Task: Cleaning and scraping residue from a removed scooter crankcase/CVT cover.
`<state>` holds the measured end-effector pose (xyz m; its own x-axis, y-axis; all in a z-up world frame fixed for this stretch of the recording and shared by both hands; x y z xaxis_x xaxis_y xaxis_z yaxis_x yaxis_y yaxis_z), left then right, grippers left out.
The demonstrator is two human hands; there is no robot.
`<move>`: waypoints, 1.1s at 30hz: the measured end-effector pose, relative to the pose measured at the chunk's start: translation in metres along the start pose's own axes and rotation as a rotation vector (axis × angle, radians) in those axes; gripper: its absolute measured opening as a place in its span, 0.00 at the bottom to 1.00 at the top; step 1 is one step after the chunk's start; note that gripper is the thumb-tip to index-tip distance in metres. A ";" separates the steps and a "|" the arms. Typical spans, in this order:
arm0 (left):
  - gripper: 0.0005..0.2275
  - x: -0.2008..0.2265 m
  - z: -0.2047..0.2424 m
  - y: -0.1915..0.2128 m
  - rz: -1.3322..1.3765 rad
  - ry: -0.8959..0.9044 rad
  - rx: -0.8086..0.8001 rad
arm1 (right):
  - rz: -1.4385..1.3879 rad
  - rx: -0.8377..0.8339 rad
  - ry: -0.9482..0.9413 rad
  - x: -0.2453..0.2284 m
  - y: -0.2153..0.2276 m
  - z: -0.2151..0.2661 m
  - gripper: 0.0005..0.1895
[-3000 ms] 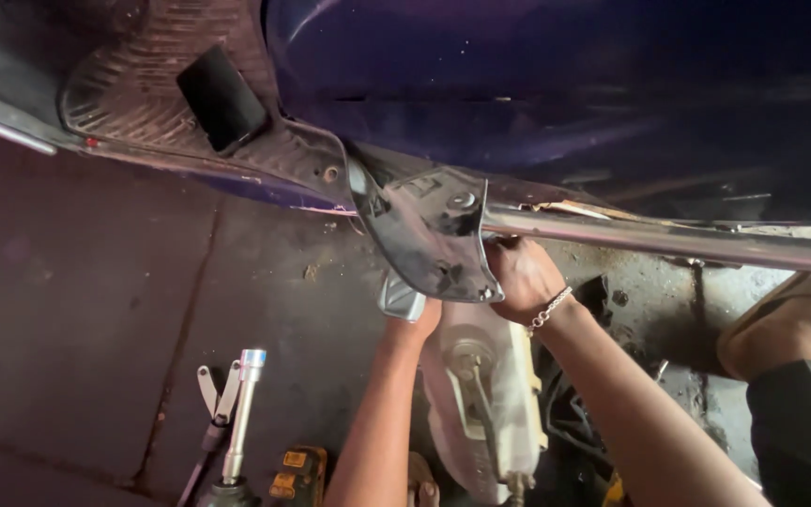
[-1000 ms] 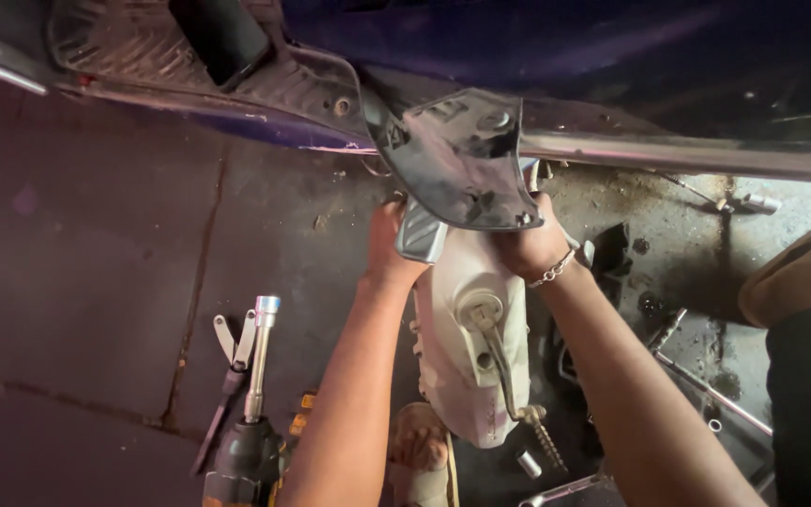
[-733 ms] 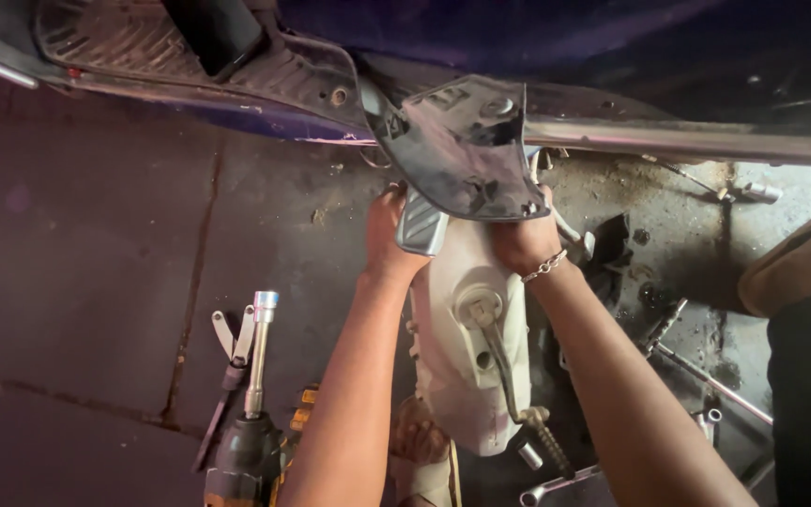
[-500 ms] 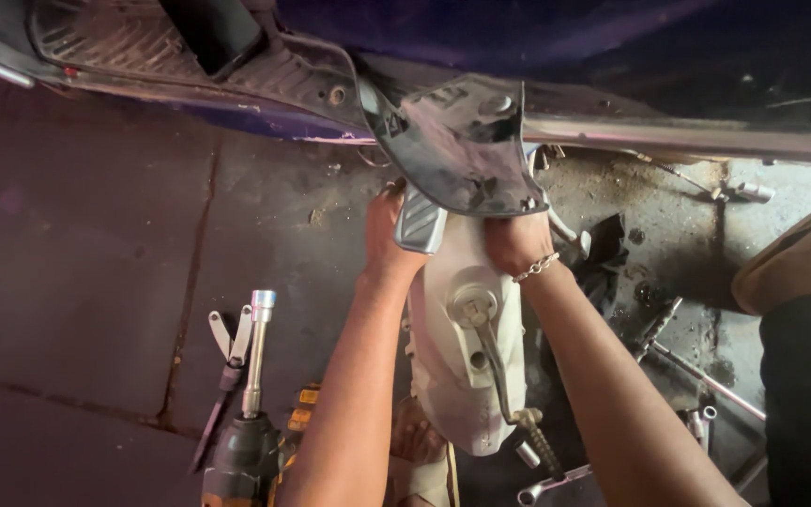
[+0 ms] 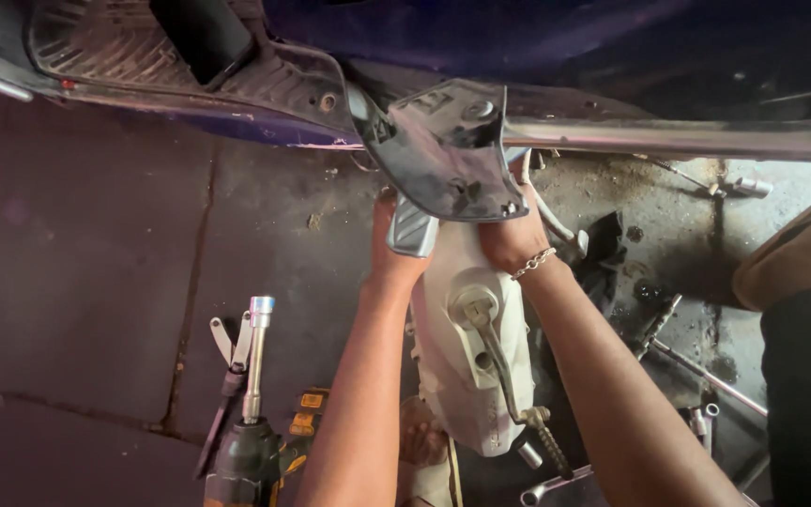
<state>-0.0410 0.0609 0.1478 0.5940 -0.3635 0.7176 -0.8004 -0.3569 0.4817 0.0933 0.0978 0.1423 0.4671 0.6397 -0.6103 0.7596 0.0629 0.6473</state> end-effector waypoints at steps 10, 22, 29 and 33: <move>0.07 -0.026 0.003 -0.011 0.135 0.131 0.002 | -0.443 0.026 -0.440 0.038 -0.012 0.013 0.13; 0.07 -0.025 0.011 -0.009 -0.007 0.020 0.008 | -0.314 -0.011 -0.199 0.036 -0.019 0.029 0.14; 0.11 -0.056 0.062 -0.048 -0.507 -0.148 0.090 | -0.682 -0.125 -0.476 0.041 -0.022 0.040 0.17; 0.11 -0.079 0.052 -0.026 0.044 0.236 0.112 | -0.579 -0.082 -0.255 -0.010 0.016 0.017 0.21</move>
<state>-0.0632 0.0544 0.0523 0.5127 -0.1748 0.8406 -0.8034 -0.4430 0.3979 0.1087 0.0791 0.1509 0.0916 0.2827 -0.9548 0.8891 0.4086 0.2062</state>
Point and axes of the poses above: each hand's wrist, its own z-axis away from the middle knuckle, its own y-axis out of the back of the hand, x = y × z, the point moved 10 cm from there along -z, towards the middle knuckle, and after that the axes turned 5 degrees about -z, right-handed, at the moved point
